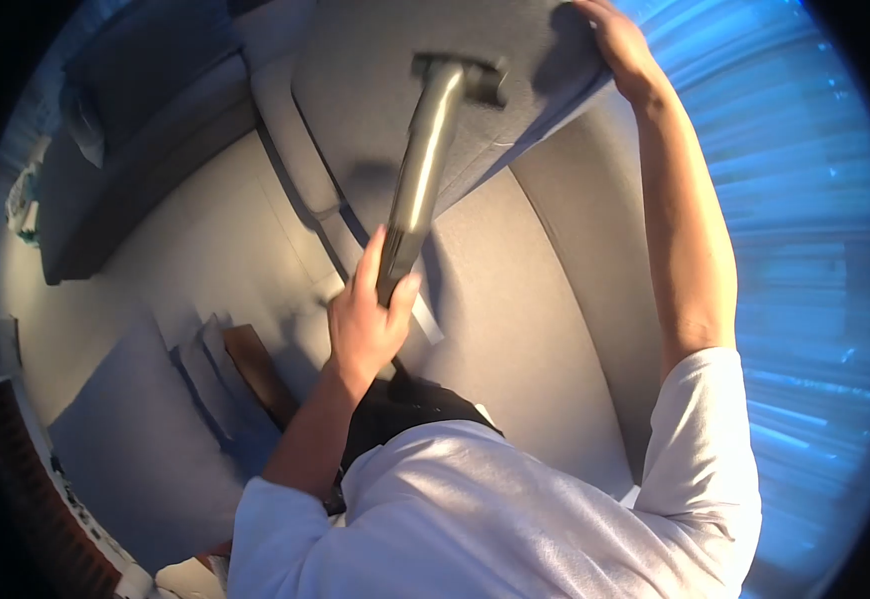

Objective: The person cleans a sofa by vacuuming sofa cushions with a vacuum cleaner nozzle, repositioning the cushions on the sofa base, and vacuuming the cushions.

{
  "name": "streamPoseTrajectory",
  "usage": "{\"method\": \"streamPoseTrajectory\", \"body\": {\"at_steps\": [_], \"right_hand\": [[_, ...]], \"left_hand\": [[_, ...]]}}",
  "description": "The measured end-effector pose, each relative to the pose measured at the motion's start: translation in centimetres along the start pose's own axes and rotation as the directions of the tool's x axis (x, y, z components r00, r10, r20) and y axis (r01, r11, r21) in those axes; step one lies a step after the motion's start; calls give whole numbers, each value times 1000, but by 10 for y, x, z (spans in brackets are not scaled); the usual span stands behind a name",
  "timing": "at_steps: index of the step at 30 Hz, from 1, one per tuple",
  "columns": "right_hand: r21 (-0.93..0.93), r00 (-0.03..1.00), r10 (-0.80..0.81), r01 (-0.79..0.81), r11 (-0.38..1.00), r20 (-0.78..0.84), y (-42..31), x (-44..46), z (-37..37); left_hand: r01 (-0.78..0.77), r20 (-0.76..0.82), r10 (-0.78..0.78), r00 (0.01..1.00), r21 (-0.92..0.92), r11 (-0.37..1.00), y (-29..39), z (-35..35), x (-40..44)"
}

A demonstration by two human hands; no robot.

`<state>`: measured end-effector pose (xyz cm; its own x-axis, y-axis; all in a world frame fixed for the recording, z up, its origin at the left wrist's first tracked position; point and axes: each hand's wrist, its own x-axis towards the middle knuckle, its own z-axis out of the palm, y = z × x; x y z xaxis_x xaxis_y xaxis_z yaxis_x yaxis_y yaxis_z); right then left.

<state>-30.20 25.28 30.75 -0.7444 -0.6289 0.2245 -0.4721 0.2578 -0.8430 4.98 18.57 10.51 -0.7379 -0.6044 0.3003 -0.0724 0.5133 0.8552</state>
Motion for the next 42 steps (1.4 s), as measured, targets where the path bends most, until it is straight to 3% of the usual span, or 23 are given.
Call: {"method": "streamPoseTrajectory", "body": {"at_steps": [1,3,6,8,9,10,11,12,16,17,18,20,21,23,26,27,30,31,34,35,37,40,42], "right_hand": [[21,1000,-2,2,1000,-23,2,4,-1],[215,978,-114,74,974,176,15,18,-9],[224,974,-31,-21,974,223,-7,6,-10],[-78,968,-172,189,979,184,8,4,-4],[-544,857,-408,515,663,315,38,26,-8],[-541,865,-407,502,675,294,25,8,-2],[-533,959,-243,281,798,143,-2,-15,5],[-485,998,-55,48,873,-1,-18,-29,9],[-502,999,-43,48,863,22,-6,-29,1],[-322,974,-210,226,920,83,41,0,-5],[-310,967,-239,254,916,86,41,0,-7],[-325,990,-103,129,937,97,24,-4,-5],[-311,987,-129,154,938,100,9,-11,1],[-569,999,22,-43,821,-44,-26,-30,13],[-562,997,-75,53,825,-17,-47,-44,19],[-610,998,-26,-17,792,-61,-38,-25,24],[-569,986,-132,50,821,-103,-45,-26,28],[-625,967,-144,-19,780,-210,-35,-10,37],[-585,967,-57,-102,805,-247,-32,2,37],[-555,967,-23,-126,822,-253,-29,7,34],[-452,979,-31,-65,890,-200,-13,21,26],[-280,984,-38,-12,960,-172,8,52,14],[-316,985,-16,-39,948,-170,4,47,13]], "left_hand": [[-81,-25,80,996,-23,996,17,1,20],[-184,-32,184,982,9,983,38,11,48],[-269,-56,275,960,101,958,38,31,44],[-224,-40,234,971,172,959,-7,52,17],[-153,9,155,988,225,962,-40,62,-2],[-134,-11,139,990,211,968,-85,78,-26],[54,88,-78,993,251,967,-118,87,-54],[92,118,-132,984,293,952,-158,97,-79],[209,191,-276,942,311,927,-199,100,-104],[242,208,-324,923,339,909,-185,91,-97],[230,165,-313,935,387,893,-178,84,-97],[217,66,-251,966,321,922,-147,64,-98],[165,14,-171,985,209,964,-126,54,-96],[21,-72,-16,997,71,997,-77,39,-69],[-33,-82,30,996,-37,999,2,21,-5],[-47,-88,41,995,-71,996,11,24,14],[-50,-116,38,993,-102,993,-17,49,31],[0,-106,-7,994,-62,998,-44,59,23],[236,-33,-235,971,29,971,-139,86,-24],[227,-12,-226,974,35,973,-188,96,-51],[491,126,-547,828,308,815,-256,104,-94],[587,173,-733,657,492,642,-276,100,-93],[593,180,-706,685,426,684,-273,91,-81]]}}
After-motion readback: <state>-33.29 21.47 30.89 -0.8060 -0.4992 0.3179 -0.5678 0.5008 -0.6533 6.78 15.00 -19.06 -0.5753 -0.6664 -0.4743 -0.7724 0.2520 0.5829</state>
